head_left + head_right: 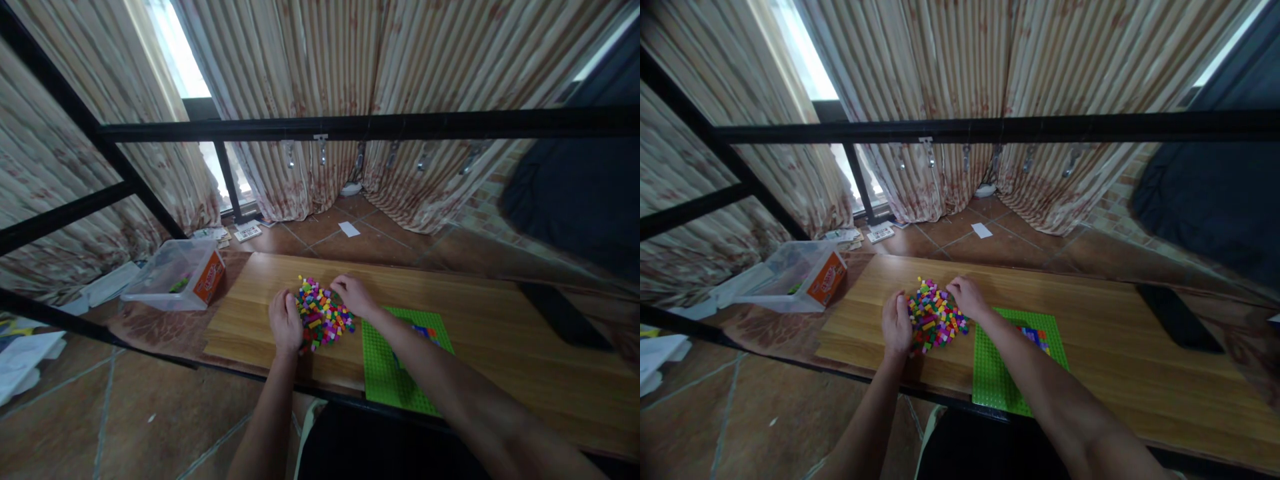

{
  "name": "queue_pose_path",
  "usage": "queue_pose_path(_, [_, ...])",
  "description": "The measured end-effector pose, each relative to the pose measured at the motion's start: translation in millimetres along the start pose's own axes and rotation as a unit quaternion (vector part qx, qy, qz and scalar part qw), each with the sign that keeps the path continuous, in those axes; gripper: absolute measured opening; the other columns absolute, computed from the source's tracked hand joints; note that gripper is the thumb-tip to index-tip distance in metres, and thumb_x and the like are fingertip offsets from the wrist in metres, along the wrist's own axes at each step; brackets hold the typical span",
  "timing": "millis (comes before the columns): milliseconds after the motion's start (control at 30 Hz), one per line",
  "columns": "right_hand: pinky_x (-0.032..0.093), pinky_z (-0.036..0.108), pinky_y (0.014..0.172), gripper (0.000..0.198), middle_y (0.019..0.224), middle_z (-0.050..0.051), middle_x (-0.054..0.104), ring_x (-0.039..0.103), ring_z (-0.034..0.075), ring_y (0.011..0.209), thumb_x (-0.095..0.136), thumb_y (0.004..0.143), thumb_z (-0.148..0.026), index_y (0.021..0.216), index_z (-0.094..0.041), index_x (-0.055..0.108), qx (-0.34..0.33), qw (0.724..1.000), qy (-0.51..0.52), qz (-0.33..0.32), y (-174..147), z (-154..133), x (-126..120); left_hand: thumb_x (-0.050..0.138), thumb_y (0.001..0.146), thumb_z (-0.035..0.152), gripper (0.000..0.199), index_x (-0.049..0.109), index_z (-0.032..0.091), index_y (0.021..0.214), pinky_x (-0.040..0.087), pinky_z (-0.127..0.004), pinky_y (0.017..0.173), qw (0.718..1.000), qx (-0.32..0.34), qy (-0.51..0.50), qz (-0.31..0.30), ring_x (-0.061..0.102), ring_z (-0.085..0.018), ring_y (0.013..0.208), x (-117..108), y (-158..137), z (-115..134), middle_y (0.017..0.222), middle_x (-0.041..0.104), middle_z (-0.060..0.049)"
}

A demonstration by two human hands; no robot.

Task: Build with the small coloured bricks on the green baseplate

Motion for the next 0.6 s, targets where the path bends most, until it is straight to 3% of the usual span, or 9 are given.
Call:
queue_pose_path(100, [0.039, 0.026, 0.065, 0.03, 0.074, 0.004, 0.065, 0.057, 0.016, 0.07, 0.042, 0.092, -0.035, 0.08, -0.017, 0.063, 0.067, 0.994, 0.036, 0.076, 1.1, 16.9, -8.1, 0.03, 0.095, 0.044, 0.045, 0.061, 0.015, 0.109, 0.042, -0.04, 0.099, 0.996, -0.049, -0.023, 0.067, 0.056, -0.023, 0.11, -19.1, -10.5, -8.4, 0.112, 0.064, -0.014])
queue_pose_path(200, [0.039, 0.027, 0.063, 0.034, 0.07, 0.003, 0.064, 0.056, 0.017, 0.067, 0.039, 0.091, -0.041, 0.078, -0.018, 0.061, 0.107, 0.983, 0.074, 0.129, -3.3, 23.1, -7.1, 0.032, 0.094, 0.045, 0.044, 0.062, 0.015, 0.11, 0.042, -0.04, 0.1, 0.994, -0.068, -0.014, 0.089, 0.056, -0.023, 0.11, -29.8, -28.0, -11.3, 0.113, 0.063, -0.014])
queue_pose_path(367, [0.042, 0.027, 0.066, 0.032, 0.075, 0.004, 0.068, 0.06, 0.017, 0.071, 0.041, 0.089, -0.043, 0.078, -0.02, 0.06, 0.111, 0.971, 0.144, 0.154, -18.6, 4.3, 10.9, 0.035, 0.094, 0.041, 0.042, 0.06, 0.015, 0.114, 0.038, -0.043, 0.104, 0.996, -0.038, 0.016, 0.077, 0.052, -0.025, 0.118, -20.0, -47.9, 3.3, 0.12, 0.06, -0.016])
queue_pose_path(600, [0.045, 0.027, 0.066, 0.032, 0.074, 0.002, 0.068, 0.062, 0.018, 0.072, 0.044, 0.086, -0.046, 0.078, -0.021, 0.061, 0.108, 0.955, 0.217, 0.169, -33.8, -20.1, 20.3, 0.034, 0.094, 0.037, 0.041, 0.059, 0.012, 0.116, 0.035, -0.046, 0.105, 0.992, -0.022, 0.029, 0.119, 0.049, -0.027, 0.122, -4.1, -48.0, 17.5, 0.122, 0.057, -0.02])
Point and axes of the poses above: each hand's wrist, its own y-axis towards the middle knuckle, its own x-axis out of the palm, z = x × y, the point moved 7 cm from there along y, towards the middle knuckle
